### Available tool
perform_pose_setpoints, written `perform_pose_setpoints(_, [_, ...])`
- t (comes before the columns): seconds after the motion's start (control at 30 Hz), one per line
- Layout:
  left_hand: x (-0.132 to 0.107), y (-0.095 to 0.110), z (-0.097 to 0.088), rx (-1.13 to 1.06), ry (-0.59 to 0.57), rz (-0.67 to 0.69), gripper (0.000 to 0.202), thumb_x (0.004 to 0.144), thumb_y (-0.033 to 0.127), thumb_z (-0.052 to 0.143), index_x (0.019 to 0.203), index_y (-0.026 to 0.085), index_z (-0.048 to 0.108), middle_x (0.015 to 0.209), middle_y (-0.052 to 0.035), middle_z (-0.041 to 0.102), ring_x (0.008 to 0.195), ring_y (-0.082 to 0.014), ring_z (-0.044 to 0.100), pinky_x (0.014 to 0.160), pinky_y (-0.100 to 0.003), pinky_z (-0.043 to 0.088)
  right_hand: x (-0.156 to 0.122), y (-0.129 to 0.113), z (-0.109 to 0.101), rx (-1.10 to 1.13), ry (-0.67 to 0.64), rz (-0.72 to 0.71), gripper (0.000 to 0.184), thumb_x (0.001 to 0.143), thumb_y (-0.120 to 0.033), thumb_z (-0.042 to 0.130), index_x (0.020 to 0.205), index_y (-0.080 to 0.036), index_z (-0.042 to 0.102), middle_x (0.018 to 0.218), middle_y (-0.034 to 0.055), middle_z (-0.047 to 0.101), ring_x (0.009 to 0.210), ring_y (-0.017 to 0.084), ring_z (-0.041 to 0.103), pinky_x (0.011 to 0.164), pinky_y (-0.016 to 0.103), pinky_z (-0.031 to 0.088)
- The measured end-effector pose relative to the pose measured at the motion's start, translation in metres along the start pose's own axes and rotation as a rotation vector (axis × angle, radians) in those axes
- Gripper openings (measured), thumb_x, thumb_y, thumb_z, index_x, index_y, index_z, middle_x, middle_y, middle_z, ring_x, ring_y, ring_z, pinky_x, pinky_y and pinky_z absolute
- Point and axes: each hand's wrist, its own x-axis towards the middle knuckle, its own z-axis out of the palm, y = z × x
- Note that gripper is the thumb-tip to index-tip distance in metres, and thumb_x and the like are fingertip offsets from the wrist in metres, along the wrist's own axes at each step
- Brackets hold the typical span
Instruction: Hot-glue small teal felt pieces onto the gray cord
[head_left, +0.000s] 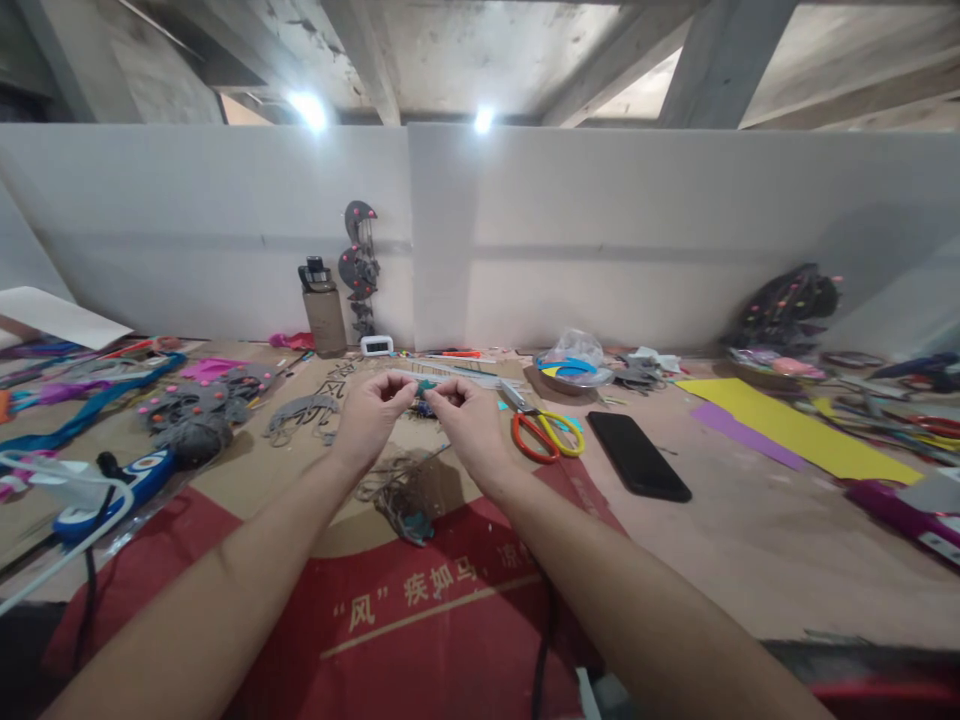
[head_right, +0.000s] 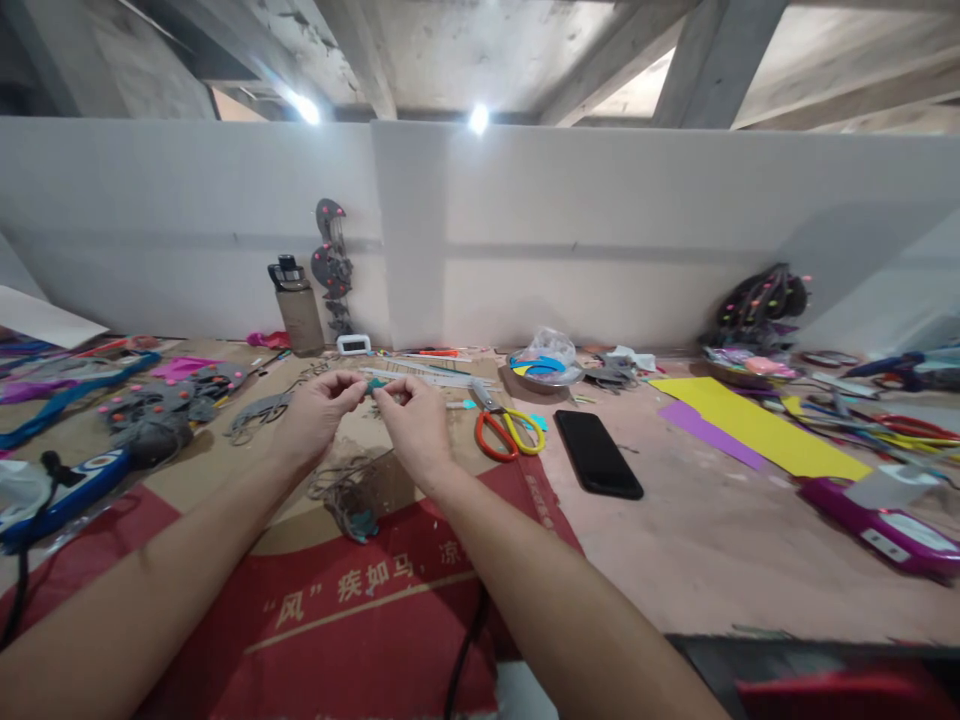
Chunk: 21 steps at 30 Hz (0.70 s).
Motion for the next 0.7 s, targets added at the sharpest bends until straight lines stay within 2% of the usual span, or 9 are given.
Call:
perform_pose_setpoints(0.27, [-0.0023,0.0023,-0.0002,0.076,-0.003,0.021,0.021,0.069,0.036,0.065,0.071,0.016,0.060,0.064,0.0015,0.055,0.060,-0.0101,0.047,0.058,-0.023,0.037,-0.0002,-0.0004,-0.0007,0.044,0.031,-0.003,0.021,0.070,-0.036,0.061,0.080,-0.019,0.053,0.062,-0.0052,0.043,0.057,0.011,0.040,0.054,0.024,0.034])
perform_pose_setpoints(0.5, [-0.0007,-0.0003,-0.0006,0.051,0.004,0.018,0.021,0.068,0.035,0.065,0.070,0.015,0.059,0.062,0.0016,0.053,0.057,-0.0093,0.044,0.055,-0.023,0.034,-0.0044,-0.0010,-0.0013,0.054,0.017,-0.066,0.024,0.074,-0.035,0.060,0.092,-0.021,0.054,0.061,-0.0065,0.039,0.056,0.011,0.039,0.053,0.024,0.033])
perform_pose_setpoints(0.7, [0.0015,-0.0012,0.0001,-0.129,-0.049,-0.089,0.020,0.069,0.035,0.065,0.069,0.015,0.060,0.057,0.0023,0.048,0.052,-0.0085,0.038,0.052,-0.024,0.029,-0.0086,-0.0049,-0.0051,-0.121,-0.015,-0.238,0.017,0.080,-0.033,0.054,0.087,-0.022,0.064,0.070,-0.0008,0.053,0.064,0.014,0.045,0.062,0.027,0.035])
